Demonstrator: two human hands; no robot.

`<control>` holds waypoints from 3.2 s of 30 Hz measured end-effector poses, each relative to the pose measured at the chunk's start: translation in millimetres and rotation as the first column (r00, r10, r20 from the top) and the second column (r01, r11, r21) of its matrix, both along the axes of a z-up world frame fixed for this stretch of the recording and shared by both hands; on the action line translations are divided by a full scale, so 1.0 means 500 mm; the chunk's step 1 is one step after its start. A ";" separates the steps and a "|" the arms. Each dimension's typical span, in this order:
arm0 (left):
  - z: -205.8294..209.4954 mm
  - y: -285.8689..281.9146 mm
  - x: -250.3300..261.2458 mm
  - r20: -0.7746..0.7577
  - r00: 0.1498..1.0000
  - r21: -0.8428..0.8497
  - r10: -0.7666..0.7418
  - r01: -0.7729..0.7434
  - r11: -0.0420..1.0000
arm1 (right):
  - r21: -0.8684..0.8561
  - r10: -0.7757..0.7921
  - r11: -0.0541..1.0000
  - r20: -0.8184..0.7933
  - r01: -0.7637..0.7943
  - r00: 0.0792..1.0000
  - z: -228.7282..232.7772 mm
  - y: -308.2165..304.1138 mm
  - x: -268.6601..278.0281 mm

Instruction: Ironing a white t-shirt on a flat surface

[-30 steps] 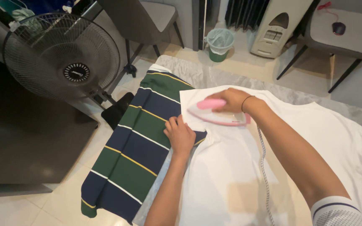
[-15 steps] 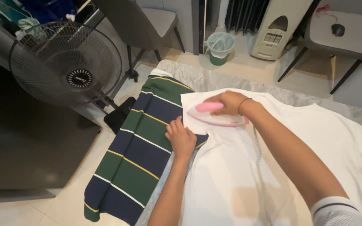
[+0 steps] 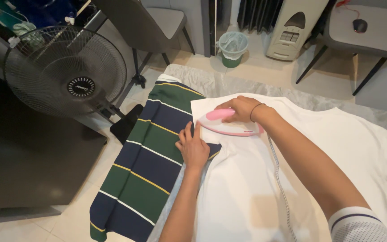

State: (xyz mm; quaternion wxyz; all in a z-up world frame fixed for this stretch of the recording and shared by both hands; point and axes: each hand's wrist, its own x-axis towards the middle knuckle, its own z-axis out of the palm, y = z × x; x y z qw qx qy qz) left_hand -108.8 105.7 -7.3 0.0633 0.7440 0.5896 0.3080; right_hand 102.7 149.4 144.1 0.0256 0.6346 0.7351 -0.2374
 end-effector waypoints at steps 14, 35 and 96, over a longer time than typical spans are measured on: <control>0.002 0.029 0.017 -0.185 0.983 0.023 0.008 -0.004 1.000 | 0.088 -0.212 0.973 -0.043 0.215 0.976 -0.024 0.006 0.004; 0.076 0.141 0.116 -0.371 0.822 -0.416 -0.431 0.268 0.869 | 0.030 -0.421 0.902 -0.162 0.431 0.893 -0.072 -0.068 0.075; 0.124 -0.157 0.619 -0.399 0.603 -0.388 -0.691 0.572 0.723 | 0.116 -0.903 0.337 -0.243 0.934 0.356 -0.127 -0.484 0.470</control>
